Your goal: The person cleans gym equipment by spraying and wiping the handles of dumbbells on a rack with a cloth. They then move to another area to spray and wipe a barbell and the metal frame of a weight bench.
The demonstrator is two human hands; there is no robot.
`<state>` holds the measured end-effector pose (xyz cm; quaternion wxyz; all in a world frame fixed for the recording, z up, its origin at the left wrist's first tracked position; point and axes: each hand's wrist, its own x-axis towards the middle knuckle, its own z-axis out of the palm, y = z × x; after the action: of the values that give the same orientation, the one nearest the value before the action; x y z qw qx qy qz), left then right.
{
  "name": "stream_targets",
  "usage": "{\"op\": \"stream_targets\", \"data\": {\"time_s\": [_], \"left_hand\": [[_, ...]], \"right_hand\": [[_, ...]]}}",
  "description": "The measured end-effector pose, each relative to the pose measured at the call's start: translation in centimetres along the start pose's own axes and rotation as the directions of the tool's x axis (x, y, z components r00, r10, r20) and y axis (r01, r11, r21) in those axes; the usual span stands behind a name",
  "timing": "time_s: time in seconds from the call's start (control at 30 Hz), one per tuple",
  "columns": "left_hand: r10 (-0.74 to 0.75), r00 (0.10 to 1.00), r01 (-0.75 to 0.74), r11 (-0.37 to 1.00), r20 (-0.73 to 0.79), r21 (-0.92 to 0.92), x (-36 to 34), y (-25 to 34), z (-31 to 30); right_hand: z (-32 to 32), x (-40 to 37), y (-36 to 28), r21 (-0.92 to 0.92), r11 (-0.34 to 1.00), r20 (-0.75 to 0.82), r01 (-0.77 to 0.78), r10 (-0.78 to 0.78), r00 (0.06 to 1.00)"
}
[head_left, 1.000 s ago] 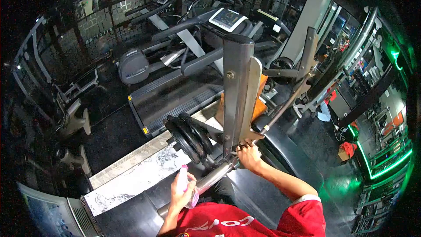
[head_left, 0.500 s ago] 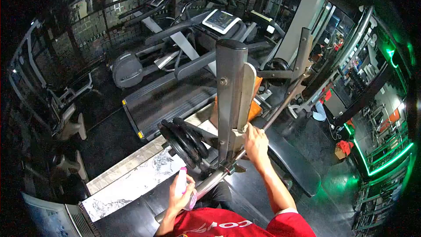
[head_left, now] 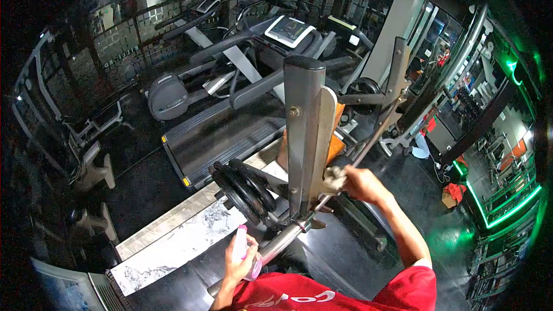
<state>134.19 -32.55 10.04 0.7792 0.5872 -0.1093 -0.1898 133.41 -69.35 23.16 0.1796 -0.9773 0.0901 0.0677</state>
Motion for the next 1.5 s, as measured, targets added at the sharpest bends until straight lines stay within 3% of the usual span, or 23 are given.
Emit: {"op": "stream_targets", "data": {"time_s": [0.07,0.13,0.2,0.27,0.3,0.33,0.37,0.4,0.43,0.57,0.63,0.67,0.7,0.73,0.77,0.8,0.93,1.0,1.07,1.13,1.27,1.33,1.5], "left_hand": [[0.019,1.0,-0.019,0.999,-0.012,-0.045,0.1,-0.3,-0.2],[0.029,0.999,-0.029,0.999,-0.014,-0.02,0.2,-0.5,-0.4],[0.026,0.999,-0.026,1.0,-0.038,0.006,0.4,-0.4,-0.3],[0.031,0.999,-0.03,0.999,-0.027,0.012,0.5,-0.3,-0.2],[0.035,0.999,-0.035,0.999,-0.014,0.016,0.5,-0.2,-0.1],[0.04,0.999,-0.04,0.999,0.001,0.021,0.5,-0.3,-0.1],[0.037,0.999,-0.037,0.999,0.005,0.023,0.3,-0.4,0.0],[0.038,0.999,-0.038,0.999,0.019,0.022,0.2,-0.5,0.1],[0.042,0.999,-0.043,0.999,0.032,0.021,0.3,-0.6,0.1],[0.04,0.999,-0.04,0.999,0.034,0.012,0.3,-1.3,0.4],[0.021,0.999,-0.022,1.0,0.04,0.011,0.4,-1.4,0.4],[0.019,0.999,-0.02,1.0,0.045,0.013,0.5,-1.4,0.5],[0.03,0.998,-0.032,0.999,0.057,0.035,0.5,-1.4,0.6],[0.042,0.997,-0.045,0.997,0.068,0.058,0.5,-1.4,0.6],[0.041,0.997,-0.045,0.997,0.068,0.057,0.5,-1.2,0.8],[0.041,0.997,-0.043,0.999,0.069,0.028,0.5,-1.0,1.0],[0.072,0.993,-0.073,0.997,0.091,0.003,0.4,-0.7,1.8],[0.073,0.994,-0.075,0.997,0.084,0.012,0.3,-0.3,2.2],[0.076,0.994,-0.078,0.997,0.08,0.023,0.3,-0.1,2.4],[0.049,0.992,-0.061,0.993,0.119,0.104,0.2,0.0,2.5],[0.058,0.99,-0.066,0.996,0.13,0.058,0.1,0.4,3.1],[0.072,0.99,-0.078,0.996,0.121,0.041,0.2,0.5,3.3],[0.086,0.996,-0.087,0.996,0.015,0.037,0.4,0.7,3.7]], "right_hand": [[-1.7,-0.8,1.5,0.192,0.922,-0.387,0.337,-0.244,0.889],[-2.5,-1.5,1.6,0.576,0.761,-0.434,0.299,-0.025,0.9],[-2.9,-1.9,0.7,0.741,0.581,-0.454,0.336,0.064,0.889],[-1.5,-1.0,2.7,0.681,0.664,-0.493,0.309,0.105,0.863],[-0.8,-0.4,2.1,0.763,0.595,-0.403,0.253,0.132,0.906],[1.1,0.7,3.3,0.747,0.643,-0.349,0.17,0.161,0.923],[2.4,1.3,4.3,0.456,0.886,-0.334,0.08,0.088,0.938],[3.7,2.0,3.6,0.362,0.931,-0.263,0.043,0.058,0.963],[4.8,2.4,2.9,0.348,0.914,-0.006,-0.211,0.227,0.974],[8.8,3.3,4.1,0.309,0.943,-0.061,-0.121,0.147,0.987],[10.0,3.6,4.9,0.71,0.7,-0.048,-0.072,0.151,0.987],[10.4,3.1,5.5,0.712,0.698,-0.049,-0.075,0.156,0.986],[8.5,1.8,2.8,0.877,0.387,0.173,-0.285,0.299,0.939],[7.4,1.0,1.3,0.893,0.013,0.418,-0.45,0.344,0.841],[9.7,1.2,3.5,0.926,-0.074,0.378,-0.371,0.177,0.909],[11.5,1.4,5.1,0.933,-0.196,0.332,-0.303,0.141,0.933],[14.1,0.4,8.0,0.921,-0.331,0.278,-0.205,0.188,0.942],[12.8,-0.1,7.3,0.954,-0.299,0.154,-0.029,0.403,0.902],[9.4,-0.7,5.8,0.972,-0.212,0.008,0.105,0.475,0.88],[4.4,-1.0,2.5,0.953,-0.081,-0.235,0.291,0.409,0.882],[-2.0,-1.1,0.1,0.899,0.012,-0.415,0.438,0.346,0.842],[-5.2,0.0,-1.7,0.791,0.133,-0.607,0.597,0.298,0.737],[-12.1,3.6,-5.6,0.562,0.388,-0.799,0.731,0.028,0.6]]}}
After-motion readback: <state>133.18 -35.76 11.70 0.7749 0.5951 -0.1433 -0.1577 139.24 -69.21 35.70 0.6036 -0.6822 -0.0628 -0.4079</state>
